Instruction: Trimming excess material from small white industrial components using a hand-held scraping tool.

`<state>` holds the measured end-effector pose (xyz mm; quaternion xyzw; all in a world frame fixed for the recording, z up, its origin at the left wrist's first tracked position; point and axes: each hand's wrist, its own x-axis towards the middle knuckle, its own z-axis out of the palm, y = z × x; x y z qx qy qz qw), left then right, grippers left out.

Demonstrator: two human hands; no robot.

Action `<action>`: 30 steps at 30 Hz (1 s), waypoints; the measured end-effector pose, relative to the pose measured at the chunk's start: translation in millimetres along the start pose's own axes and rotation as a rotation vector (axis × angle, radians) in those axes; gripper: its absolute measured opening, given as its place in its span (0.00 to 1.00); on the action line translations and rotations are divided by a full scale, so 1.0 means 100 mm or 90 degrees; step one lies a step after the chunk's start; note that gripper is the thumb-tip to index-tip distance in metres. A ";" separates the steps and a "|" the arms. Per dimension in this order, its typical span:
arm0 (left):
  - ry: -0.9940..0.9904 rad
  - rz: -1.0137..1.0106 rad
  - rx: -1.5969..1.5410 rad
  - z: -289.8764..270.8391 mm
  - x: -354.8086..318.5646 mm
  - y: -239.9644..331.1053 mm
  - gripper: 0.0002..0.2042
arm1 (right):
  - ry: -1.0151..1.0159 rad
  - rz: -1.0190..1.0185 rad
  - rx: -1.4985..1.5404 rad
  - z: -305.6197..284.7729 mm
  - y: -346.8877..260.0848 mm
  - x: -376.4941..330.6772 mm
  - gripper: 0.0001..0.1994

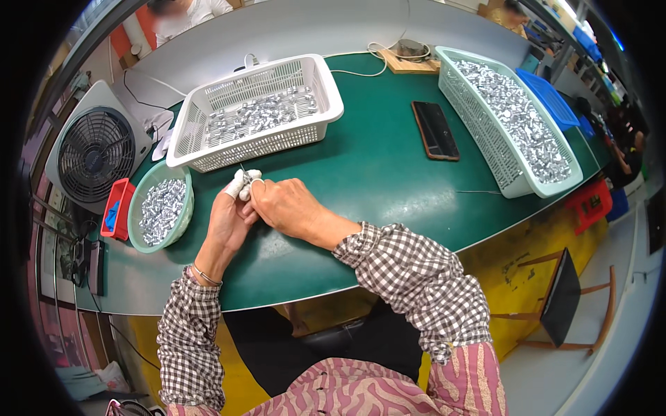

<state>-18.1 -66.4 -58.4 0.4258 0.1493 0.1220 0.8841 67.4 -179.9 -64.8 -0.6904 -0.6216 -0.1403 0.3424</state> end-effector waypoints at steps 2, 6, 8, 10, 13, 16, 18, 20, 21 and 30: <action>0.002 0.012 0.003 -0.01 0.02 0.00 0.15 | -0.001 0.010 -0.004 0.01 0.04 0.00 0.08; 0.003 0.031 0.002 -0.06 0.04 0.01 0.15 | 0.013 0.003 0.030 0.04 0.03 0.04 0.08; -0.018 0.018 -0.015 -0.08 0.06 0.00 0.15 | 0.017 -0.001 0.043 -0.01 0.00 0.02 0.08; -0.012 0.034 -0.029 -0.17 0.12 0.00 0.15 | 0.016 -0.008 0.056 -0.05 -0.03 0.01 0.08; 0.018 0.081 -0.045 -0.34 0.12 0.10 0.14 | 0.039 -0.050 0.053 -0.10 -0.14 0.02 0.08; 0.054 0.067 -0.076 -0.29 0.16 0.12 0.13 | 0.034 -0.009 0.040 -0.18 -0.09 -0.01 0.04; 0.061 0.070 -0.068 -0.29 0.15 0.11 0.13 | 0.051 -0.003 0.050 -0.16 -0.03 -0.01 0.03; 0.058 0.061 -0.059 -0.29 0.16 0.10 0.12 | 0.080 0.024 0.052 -0.14 0.00 0.02 0.04; 0.061 0.063 -0.058 -0.31 0.16 0.09 0.12 | 0.081 0.022 0.055 -0.13 -0.01 0.03 0.04; 0.066 0.029 -0.051 -0.27 0.14 0.11 0.14 | 0.092 0.087 0.309 -0.13 0.03 0.03 0.08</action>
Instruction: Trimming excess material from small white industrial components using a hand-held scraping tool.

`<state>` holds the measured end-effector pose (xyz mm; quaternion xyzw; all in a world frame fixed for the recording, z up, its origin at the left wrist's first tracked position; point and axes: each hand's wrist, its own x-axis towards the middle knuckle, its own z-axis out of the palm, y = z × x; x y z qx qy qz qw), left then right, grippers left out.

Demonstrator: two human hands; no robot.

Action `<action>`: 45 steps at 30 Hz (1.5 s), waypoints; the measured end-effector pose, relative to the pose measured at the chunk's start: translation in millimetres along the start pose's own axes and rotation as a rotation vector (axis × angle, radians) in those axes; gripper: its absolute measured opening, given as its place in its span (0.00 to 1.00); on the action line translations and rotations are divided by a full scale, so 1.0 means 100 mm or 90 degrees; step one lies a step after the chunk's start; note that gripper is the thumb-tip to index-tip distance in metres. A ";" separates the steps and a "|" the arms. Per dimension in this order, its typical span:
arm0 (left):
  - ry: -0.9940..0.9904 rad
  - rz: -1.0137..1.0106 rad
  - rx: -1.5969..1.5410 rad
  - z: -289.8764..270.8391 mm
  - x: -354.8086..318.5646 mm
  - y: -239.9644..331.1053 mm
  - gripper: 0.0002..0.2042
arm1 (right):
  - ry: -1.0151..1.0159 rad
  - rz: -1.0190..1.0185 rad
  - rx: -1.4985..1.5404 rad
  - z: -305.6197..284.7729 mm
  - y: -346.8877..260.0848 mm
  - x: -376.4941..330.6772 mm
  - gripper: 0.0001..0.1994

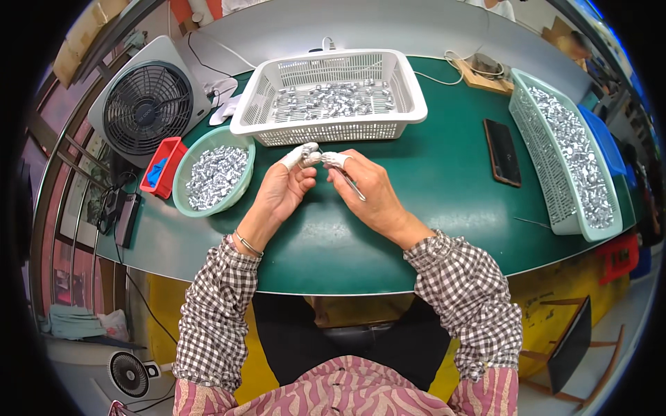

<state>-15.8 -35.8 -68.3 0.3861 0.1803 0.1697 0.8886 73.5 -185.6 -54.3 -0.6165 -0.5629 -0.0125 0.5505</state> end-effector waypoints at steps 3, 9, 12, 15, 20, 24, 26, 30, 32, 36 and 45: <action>0.000 0.004 0.021 0.00 -0.02 0.00 0.13 | -0.004 0.016 0.053 -0.02 -0.03 0.00 0.07; -0.075 -0.020 0.005 0.03 -0.06 -0.04 0.12 | 0.020 0.040 0.068 -0.02 -0.03 -0.03 0.08; -0.061 -0.022 0.015 0.05 -0.06 -0.07 0.11 | 0.023 0.035 0.047 -0.02 -0.01 -0.04 0.08; -0.076 -0.024 0.013 0.04 -0.06 -0.08 0.11 | 0.022 0.022 0.021 -0.02 0.01 -0.05 0.08; -0.078 -0.023 0.023 0.07 -0.07 -0.08 0.11 | 0.010 -0.009 -0.037 -0.01 0.05 -0.06 0.08; -0.080 -0.026 0.039 0.16 -0.12 -0.07 0.10 | 0.009 -0.009 -0.046 -0.01 0.08 -0.05 0.07; -0.075 -0.027 0.070 0.22 -0.16 -0.04 0.10 | 0.007 -0.013 -0.064 -0.01 0.09 -0.04 0.07; -0.088 -0.023 0.128 0.16 -0.14 -0.04 0.09 | 0.023 -0.037 -0.081 -0.01 0.07 -0.02 0.06; -0.086 -0.024 0.105 0.16 -0.15 -0.04 0.09 | 0.025 -0.042 -0.072 -0.01 0.07 -0.01 0.06; -0.086 -0.033 0.078 0.13 -0.13 -0.05 0.09 | 0.017 -0.030 -0.028 -0.01 0.02 0.00 0.06; -0.117 -0.025 0.097 0.14 -0.12 -0.09 0.09 | 0.005 0.008 0.008 -0.04 0.04 0.00 0.07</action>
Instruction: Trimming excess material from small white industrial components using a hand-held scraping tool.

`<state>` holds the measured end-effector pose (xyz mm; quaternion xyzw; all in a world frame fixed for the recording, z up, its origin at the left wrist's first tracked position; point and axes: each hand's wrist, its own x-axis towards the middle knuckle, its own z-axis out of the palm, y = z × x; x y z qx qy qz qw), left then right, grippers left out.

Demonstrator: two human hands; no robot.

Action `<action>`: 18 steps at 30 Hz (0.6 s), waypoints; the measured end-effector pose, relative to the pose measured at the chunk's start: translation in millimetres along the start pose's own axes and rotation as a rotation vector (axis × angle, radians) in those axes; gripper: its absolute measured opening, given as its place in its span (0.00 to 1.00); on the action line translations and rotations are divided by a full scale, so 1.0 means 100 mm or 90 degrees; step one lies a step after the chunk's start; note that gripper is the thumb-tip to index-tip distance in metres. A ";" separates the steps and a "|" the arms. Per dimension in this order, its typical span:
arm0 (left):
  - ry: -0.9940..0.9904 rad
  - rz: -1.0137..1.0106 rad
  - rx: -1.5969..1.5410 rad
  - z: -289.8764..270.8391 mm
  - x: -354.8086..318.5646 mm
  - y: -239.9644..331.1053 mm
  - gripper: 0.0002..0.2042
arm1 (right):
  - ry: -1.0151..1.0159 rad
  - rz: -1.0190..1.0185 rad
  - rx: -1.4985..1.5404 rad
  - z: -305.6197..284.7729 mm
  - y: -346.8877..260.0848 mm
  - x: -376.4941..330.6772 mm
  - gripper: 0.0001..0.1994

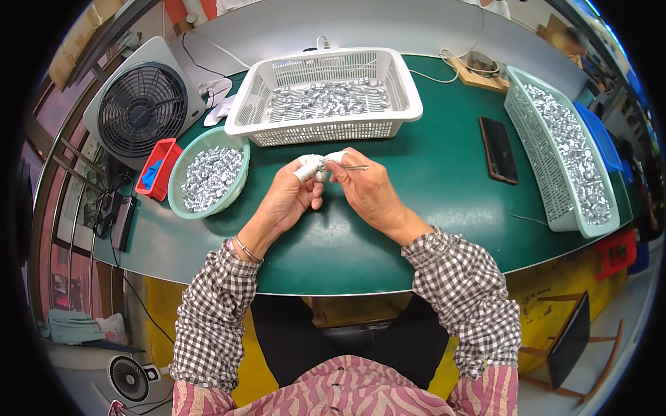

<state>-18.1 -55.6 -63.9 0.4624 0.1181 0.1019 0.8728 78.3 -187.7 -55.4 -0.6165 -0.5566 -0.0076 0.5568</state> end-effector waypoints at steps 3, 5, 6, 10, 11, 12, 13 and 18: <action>-0.001 -0.006 0.013 0.01 -0.01 0.01 0.09 | -0.002 0.013 0.004 -0.02 0.05 0.01 0.08; -0.005 -0.010 0.009 0.04 -0.02 0.03 0.09 | 0.004 0.017 0.004 -0.06 0.09 0.01 0.10; -0.016 -0.016 0.007 0.05 -0.02 0.03 0.09 | 0.009 0.022 -0.006 -0.07 0.09 0.00 0.10; -0.021 -0.002 0.050 0.04 -0.04 0.05 0.09 | 0.019 0.057 0.040 -0.04 0.05 0.02 0.11; -0.015 0.000 0.046 0.03 -0.03 0.04 0.09 | 0.020 0.078 0.071 -0.03 0.06 0.02 0.11; -0.009 0.003 0.041 0.02 -0.02 0.04 0.09 | 0.020 0.098 0.102 -0.02 0.06 0.02 0.11; -0.001 0.006 0.037 0.03 -0.02 0.03 0.09 | 0.021 0.118 0.134 -0.03 0.06 0.02 0.11; -0.026 0.002 0.034 0.06 -0.03 0.05 0.08 | 0.048 0.029 0.051 -0.04 0.06 0.02 0.11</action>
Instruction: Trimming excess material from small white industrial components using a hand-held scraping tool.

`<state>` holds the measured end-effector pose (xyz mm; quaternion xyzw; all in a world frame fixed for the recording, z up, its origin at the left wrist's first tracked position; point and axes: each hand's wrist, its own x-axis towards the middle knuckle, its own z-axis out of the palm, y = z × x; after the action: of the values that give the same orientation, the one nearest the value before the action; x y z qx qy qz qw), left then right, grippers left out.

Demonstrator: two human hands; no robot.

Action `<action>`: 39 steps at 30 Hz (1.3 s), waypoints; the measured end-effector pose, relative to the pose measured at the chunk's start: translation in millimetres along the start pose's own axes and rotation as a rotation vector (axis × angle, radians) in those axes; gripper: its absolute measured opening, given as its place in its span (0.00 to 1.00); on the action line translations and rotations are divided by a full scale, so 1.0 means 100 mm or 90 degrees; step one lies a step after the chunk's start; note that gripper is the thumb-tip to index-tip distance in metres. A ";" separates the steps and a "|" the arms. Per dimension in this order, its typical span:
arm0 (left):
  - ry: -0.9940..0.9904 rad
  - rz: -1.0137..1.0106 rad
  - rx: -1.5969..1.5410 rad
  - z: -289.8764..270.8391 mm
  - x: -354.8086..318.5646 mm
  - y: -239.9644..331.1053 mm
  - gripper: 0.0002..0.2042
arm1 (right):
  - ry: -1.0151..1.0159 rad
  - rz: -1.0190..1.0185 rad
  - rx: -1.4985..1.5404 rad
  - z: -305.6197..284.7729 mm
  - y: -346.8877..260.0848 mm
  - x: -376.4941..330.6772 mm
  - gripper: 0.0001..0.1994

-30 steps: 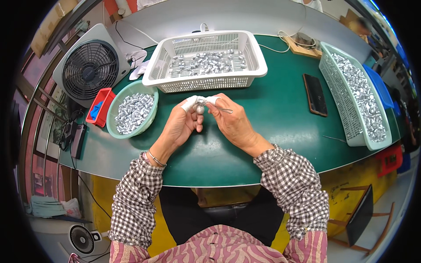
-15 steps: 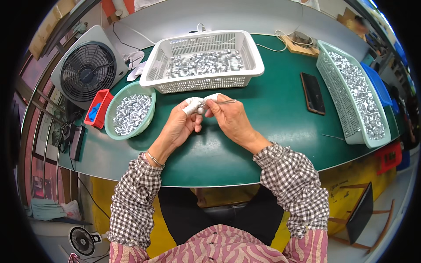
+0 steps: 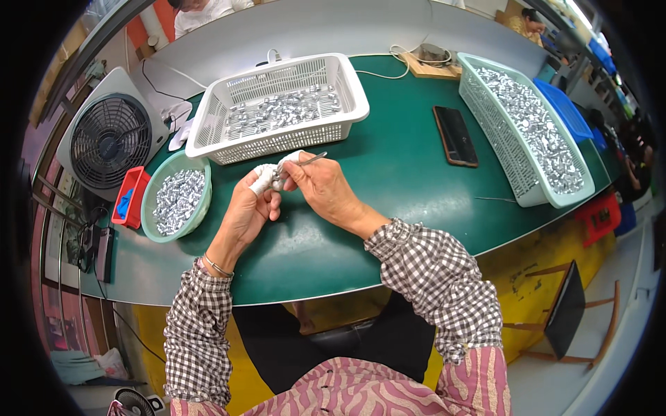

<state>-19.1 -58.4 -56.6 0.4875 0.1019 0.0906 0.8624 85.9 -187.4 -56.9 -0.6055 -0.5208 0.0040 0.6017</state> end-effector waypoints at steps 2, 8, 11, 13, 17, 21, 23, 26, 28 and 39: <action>0.013 0.006 0.014 -0.01 0.01 0.00 0.08 | -0.014 0.024 0.017 0.00 -0.01 0.01 0.10; 0.000 0.008 0.036 -0.01 -0.02 0.03 0.08 | 0.003 0.008 0.024 0.02 -0.04 0.01 0.10; 0.019 0.021 0.014 -0.03 0.00 0.00 0.08 | -0.005 0.071 0.049 0.01 -0.05 0.00 0.10; 0.017 0.018 0.021 -0.01 0.00 0.01 0.08 | -0.014 0.063 0.047 0.00 -0.06 0.01 0.10; 0.009 0.012 0.035 -0.01 -0.01 0.02 0.08 | -0.026 0.037 0.037 0.00 -0.05 0.01 0.11; 0.002 0.010 0.031 -0.03 0.00 0.02 0.08 | -0.016 0.027 0.028 -0.01 -0.03 0.01 0.11; 0.009 0.014 0.027 -0.03 0.00 0.03 0.08 | -0.028 0.040 0.044 -0.01 -0.04 0.02 0.11; -0.004 -0.002 0.032 -0.03 -0.01 0.04 0.08 | -0.021 0.033 0.040 -0.01 -0.05 0.01 0.11; -0.010 -0.010 0.034 -0.03 -0.01 0.04 0.08 | -0.018 0.028 0.039 0.00 -0.06 0.01 0.11; 0.015 -0.005 0.073 -0.05 0.00 0.03 0.08 | -0.027 0.107 0.115 0.00 -0.02 0.02 0.13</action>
<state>-20.4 -53.0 -56.3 0.5345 0.1193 0.0870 0.8322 85.4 -186.8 -54.5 -0.5902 -0.4784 0.1137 0.6402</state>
